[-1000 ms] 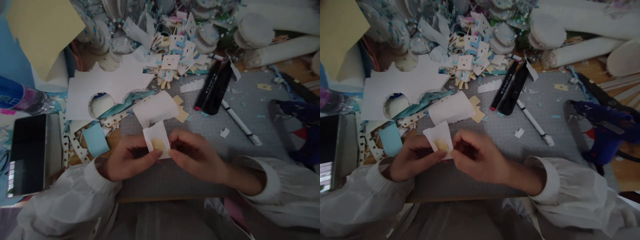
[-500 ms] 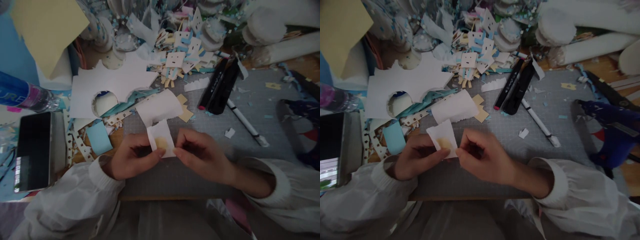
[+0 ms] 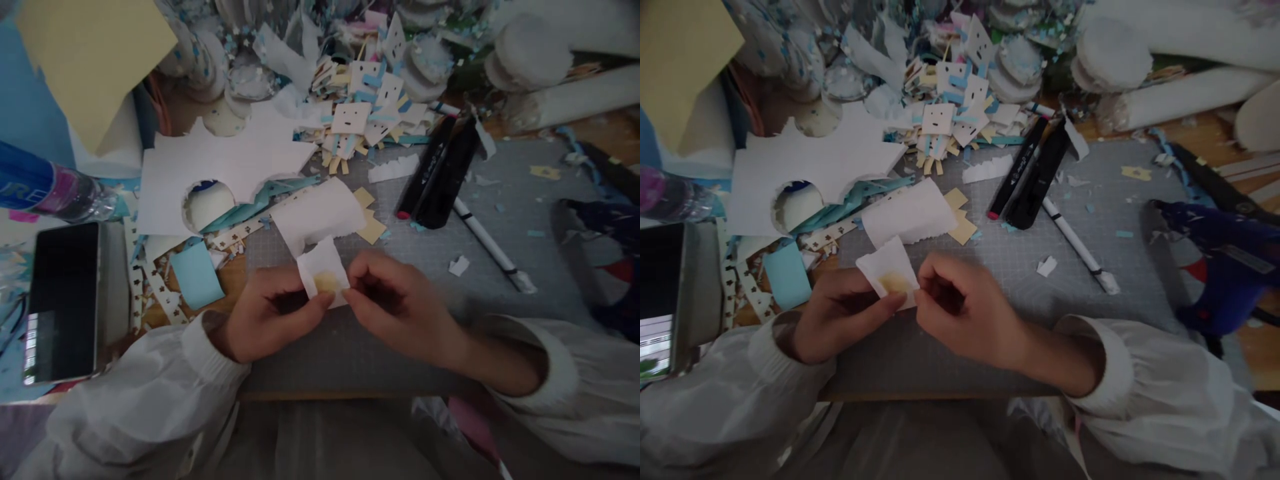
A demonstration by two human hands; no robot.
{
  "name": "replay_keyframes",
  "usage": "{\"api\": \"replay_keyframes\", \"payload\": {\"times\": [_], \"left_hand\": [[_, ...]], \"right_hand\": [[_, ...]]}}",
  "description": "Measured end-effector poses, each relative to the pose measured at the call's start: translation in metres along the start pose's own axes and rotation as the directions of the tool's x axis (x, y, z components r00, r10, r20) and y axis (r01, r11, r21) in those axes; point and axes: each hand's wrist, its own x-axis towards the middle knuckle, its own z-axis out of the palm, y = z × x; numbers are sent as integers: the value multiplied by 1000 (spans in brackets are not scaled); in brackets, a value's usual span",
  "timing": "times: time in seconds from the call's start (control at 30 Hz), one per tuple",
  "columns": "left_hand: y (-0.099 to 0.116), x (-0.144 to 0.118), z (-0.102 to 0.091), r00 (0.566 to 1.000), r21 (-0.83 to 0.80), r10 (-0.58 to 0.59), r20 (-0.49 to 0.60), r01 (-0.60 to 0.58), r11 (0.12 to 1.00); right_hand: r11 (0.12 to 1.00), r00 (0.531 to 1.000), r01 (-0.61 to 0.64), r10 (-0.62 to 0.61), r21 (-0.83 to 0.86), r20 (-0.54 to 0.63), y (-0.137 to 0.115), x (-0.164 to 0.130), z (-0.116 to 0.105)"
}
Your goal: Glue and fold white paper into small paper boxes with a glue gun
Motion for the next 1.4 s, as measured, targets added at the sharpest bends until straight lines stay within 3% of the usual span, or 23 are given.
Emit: {"api": "replay_keyframes", "payload": {"times": [0.23, 0.5, 1.13, 1.4], "left_hand": [[-2, 0, -2, 985, -265, -163, -61, 142, 954], [-4, -3, -3, 965, -402, -259, 27, 248, 882], [0, -1, 0, 970, -428, -237, 59, 239, 871], [5, -1, -1, 945, -439, -307, 115, 325, 837]], "right_hand": [[976, 998, 2, -15, 220, 61, -2, -1, -4], [926, 991, 78, -112, 369, 70, -2, -3, -3], [986, 984, 164, -167, 43, 65, 2, -6, -1], [978, 986, 132, -146, 162, 76, 3, -9, 1]]}}
